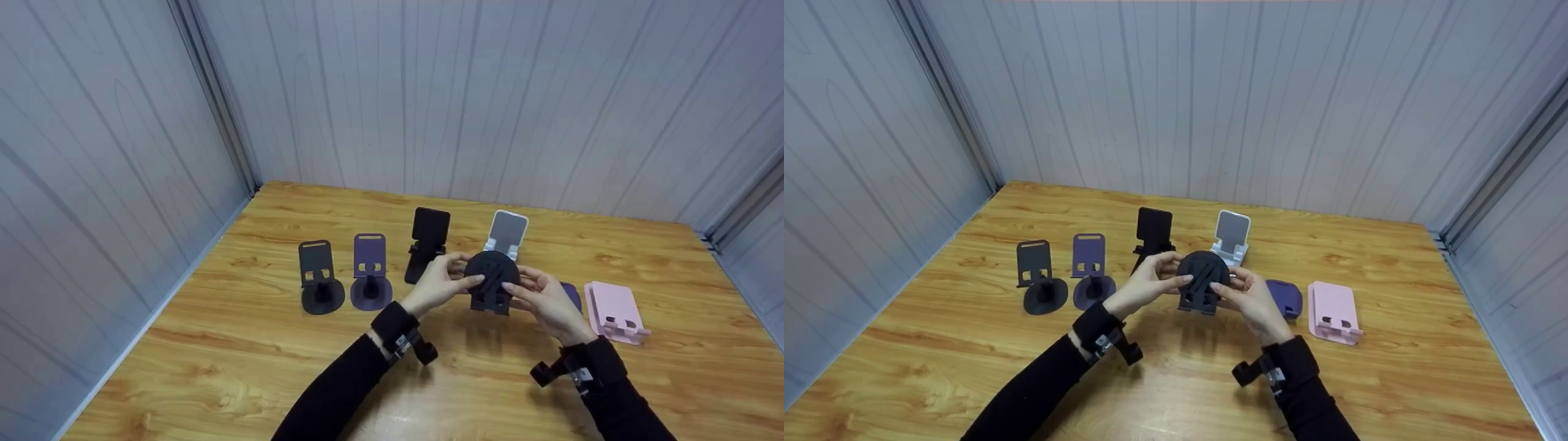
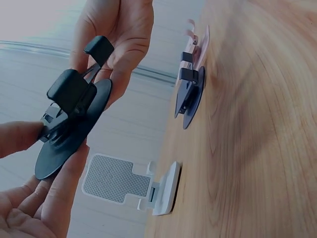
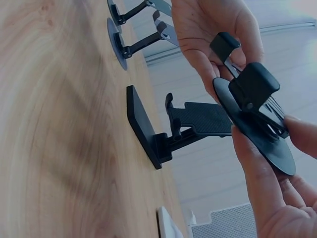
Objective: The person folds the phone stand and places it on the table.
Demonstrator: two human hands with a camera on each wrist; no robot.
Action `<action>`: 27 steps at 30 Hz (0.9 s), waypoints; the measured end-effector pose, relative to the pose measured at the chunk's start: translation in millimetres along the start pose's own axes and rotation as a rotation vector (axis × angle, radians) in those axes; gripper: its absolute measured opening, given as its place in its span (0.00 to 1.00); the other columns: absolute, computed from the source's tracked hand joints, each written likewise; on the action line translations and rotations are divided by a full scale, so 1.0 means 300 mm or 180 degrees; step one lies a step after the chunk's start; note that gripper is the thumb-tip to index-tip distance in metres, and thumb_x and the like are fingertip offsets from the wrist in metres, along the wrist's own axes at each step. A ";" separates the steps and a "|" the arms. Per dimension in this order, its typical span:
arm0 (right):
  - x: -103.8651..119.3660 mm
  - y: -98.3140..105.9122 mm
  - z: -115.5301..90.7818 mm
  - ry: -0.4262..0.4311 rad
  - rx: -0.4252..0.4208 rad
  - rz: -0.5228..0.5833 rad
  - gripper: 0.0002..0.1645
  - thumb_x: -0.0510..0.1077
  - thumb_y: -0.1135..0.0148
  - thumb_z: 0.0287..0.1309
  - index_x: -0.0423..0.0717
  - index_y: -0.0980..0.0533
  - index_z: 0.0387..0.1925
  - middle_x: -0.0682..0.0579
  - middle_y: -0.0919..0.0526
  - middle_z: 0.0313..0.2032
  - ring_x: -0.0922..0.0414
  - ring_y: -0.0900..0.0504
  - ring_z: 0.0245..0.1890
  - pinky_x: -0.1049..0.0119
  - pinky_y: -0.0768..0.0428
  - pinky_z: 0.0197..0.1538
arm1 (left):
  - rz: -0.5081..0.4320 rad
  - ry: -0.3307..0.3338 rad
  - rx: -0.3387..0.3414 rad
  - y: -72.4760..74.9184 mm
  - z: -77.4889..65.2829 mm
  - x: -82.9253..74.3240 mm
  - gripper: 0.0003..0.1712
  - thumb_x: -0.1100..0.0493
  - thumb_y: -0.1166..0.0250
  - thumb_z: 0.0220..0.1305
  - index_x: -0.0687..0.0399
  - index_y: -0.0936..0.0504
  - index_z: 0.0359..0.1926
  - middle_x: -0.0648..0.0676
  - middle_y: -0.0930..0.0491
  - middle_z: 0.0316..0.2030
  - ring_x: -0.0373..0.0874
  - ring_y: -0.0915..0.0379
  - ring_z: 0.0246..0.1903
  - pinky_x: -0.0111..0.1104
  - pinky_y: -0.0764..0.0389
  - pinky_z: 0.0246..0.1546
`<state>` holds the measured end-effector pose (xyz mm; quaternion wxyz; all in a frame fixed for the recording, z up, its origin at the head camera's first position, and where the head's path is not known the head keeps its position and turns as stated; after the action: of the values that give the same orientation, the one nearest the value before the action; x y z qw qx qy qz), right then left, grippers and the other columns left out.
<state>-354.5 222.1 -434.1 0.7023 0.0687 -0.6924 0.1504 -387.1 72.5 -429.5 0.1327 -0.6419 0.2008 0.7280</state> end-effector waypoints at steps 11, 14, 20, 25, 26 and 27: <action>0.044 0.141 -0.022 -0.0178 -0.0717 -0.0162 0.33 0.40 0.41 0.68 0.26 0.40 0.66 0.62 0.13 0.40 0.65 0.14 0.40 0.71 0.16 0.44 | 0.0646 -0.0241 -0.0114 0.017 -0.012 -0.073 0.31 0.47 0.56 0.79 0.52 0.44 0.77 0.58 0.32 0.70 0.51 0.35 0.69 0.42 0.31 0.69; 0.029 0.162 -0.021 -0.0261 -0.0751 -0.0186 0.34 0.41 0.41 0.69 0.26 0.40 0.67 0.63 0.13 0.39 0.66 0.14 0.40 0.72 0.16 0.44 | 0.0855 -0.0336 -0.0124 0.022 -0.015 -0.088 0.31 0.48 0.56 0.79 0.52 0.44 0.77 0.57 0.33 0.71 0.51 0.36 0.70 0.42 0.33 0.70; -0.033 0.192 -0.013 -0.0557 -0.0756 -0.0569 0.41 0.43 0.43 0.70 0.26 0.48 0.72 0.65 0.15 0.38 0.70 0.16 0.37 0.74 0.16 0.41 | 0.1139 -0.0451 -0.0140 0.029 -0.022 -0.103 0.31 0.49 0.55 0.79 0.53 0.45 0.77 0.57 0.35 0.72 0.52 0.41 0.72 0.44 0.36 0.72; -0.075 0.189 0.001 -0.0628 -0.0679 -0.1030 0.39 0.44 0.43 0.70 0.27 0.46 0.72 0.54 0.13 0.41 0.71 0.18 0.35 0.72 0.16 0.42 | 0.1217 -0.0458 -0.0074 0.020 -0.021 -0.090 0.31 0.50 0.55 0.79 0.53 0.45 0.77 0.57 0.37 0.73 0.51 0.43 0.73 0.45 0.38 0.73; -0.079 0.187 0.003 -0.0619 -0.0679 -0.1117 0.38 0.44 0.43 0.70 0.27 0.45 0.72 0.48 0.13 0.44 0.71 0.18 0.35 0.72 0.17 0.42 | 0.1231 -0.0453 -0.0070 0.020 -0.021 -0.088 0.31 0.50 0.55 0.79 0.53 0.44 0.77 0.57 0.37 0.73 0.51 0.42 0.73 0.45 0.38 0.73; -0.082 0.185 0.004 -0.0611 -0.0681 -0.1220 0.38 0.44 0.43 0.70 0.27 0.44 0.71 0.42 0.14 0.48 0.71 0.18 0.37 0.73 0.17 0.43 | 0.1233 -0.0447 -0.0063 0.020 -0.021 -0.087 0.31 0.50 0.54 0.79 0.52 0.44 0.77 0.57 0.37 0.73 0.51 0.43 0.73 0.45 0.38 0.73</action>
<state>-372.6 271.2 -464.8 0.6523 0.1380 -0.7422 -0.0672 -380.3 66.0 -403.4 -0.0025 -0.5403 0.3036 0.7848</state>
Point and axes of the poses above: each hand's wrist, its own z-axis towards the middle knuckle, its own y-axis out of the back of the hand, x = y × z, the point moved 10 cm from there along z, towards the middle knuckle
